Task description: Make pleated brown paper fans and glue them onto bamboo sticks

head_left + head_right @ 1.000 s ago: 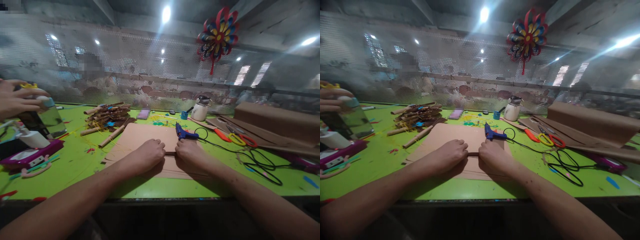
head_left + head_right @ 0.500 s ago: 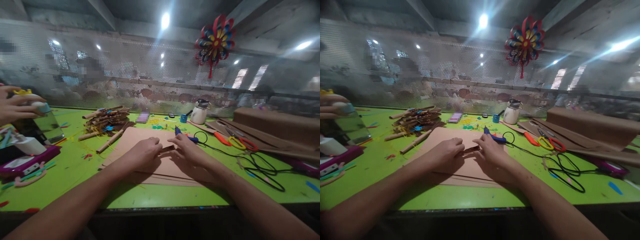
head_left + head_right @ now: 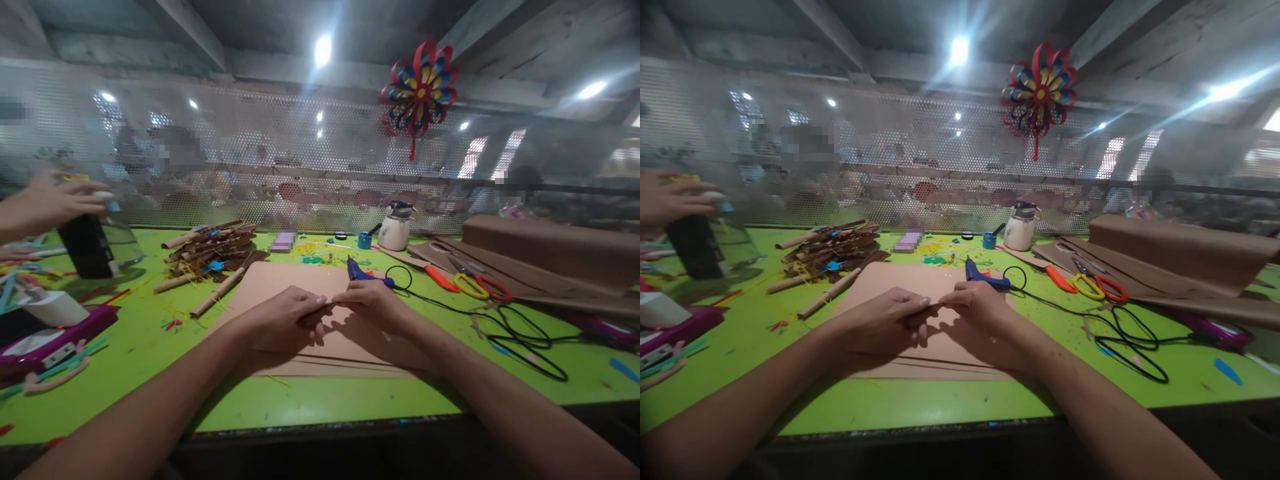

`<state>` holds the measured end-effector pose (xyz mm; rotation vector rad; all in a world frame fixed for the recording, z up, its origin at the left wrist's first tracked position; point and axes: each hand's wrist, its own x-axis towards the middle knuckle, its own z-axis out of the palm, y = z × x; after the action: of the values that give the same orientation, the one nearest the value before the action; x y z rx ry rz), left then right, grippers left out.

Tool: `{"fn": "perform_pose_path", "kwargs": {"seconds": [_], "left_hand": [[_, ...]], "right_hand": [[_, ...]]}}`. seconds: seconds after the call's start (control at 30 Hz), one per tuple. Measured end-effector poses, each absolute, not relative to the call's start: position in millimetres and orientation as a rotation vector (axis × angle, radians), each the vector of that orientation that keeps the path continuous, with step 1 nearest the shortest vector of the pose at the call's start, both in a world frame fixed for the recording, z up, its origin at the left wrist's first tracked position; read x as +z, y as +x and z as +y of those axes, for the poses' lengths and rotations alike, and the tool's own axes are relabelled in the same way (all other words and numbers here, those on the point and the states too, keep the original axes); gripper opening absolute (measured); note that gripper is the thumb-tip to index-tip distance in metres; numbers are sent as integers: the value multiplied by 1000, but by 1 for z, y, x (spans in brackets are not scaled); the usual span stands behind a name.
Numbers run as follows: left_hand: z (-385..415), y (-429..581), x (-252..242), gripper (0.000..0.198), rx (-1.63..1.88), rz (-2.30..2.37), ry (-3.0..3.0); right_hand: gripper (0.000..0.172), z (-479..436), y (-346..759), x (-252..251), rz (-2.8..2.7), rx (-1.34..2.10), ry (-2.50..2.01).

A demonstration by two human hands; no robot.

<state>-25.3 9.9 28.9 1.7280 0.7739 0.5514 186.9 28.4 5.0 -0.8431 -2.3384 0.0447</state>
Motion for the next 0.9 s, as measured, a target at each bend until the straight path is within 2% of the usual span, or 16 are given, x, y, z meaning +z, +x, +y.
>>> {"fn": "perform_pose_path", "kwargs": {"seconds": [0.13,0.23,0.3,0.43,0.5,0.63,0.9], "left_hand": [[14,-23,23,34,475,778,1622],[20,-24,21,28,494,824,1577],[23,-25,19,26,525,855,1593],[25,-22,16,29,586,878,1673],[24,-20,14,29,615,905,1712],[22,-15,13,28,665,970,1790],[18,-12,16,24,642,940,1905]], "right_hand": [[23,30,186,2,-2333,23,-831],[22,32,187,4,-2256,198,-809],[27,32,188,8,-2151,461,-843],[52,31,187,11,-1896,1148,-784],[49,31,183,8,-1764,1311,-786],[32,31,173,-1,-1598,1275,-872],[34,28,174,5,-1571,1197,-944]]}}
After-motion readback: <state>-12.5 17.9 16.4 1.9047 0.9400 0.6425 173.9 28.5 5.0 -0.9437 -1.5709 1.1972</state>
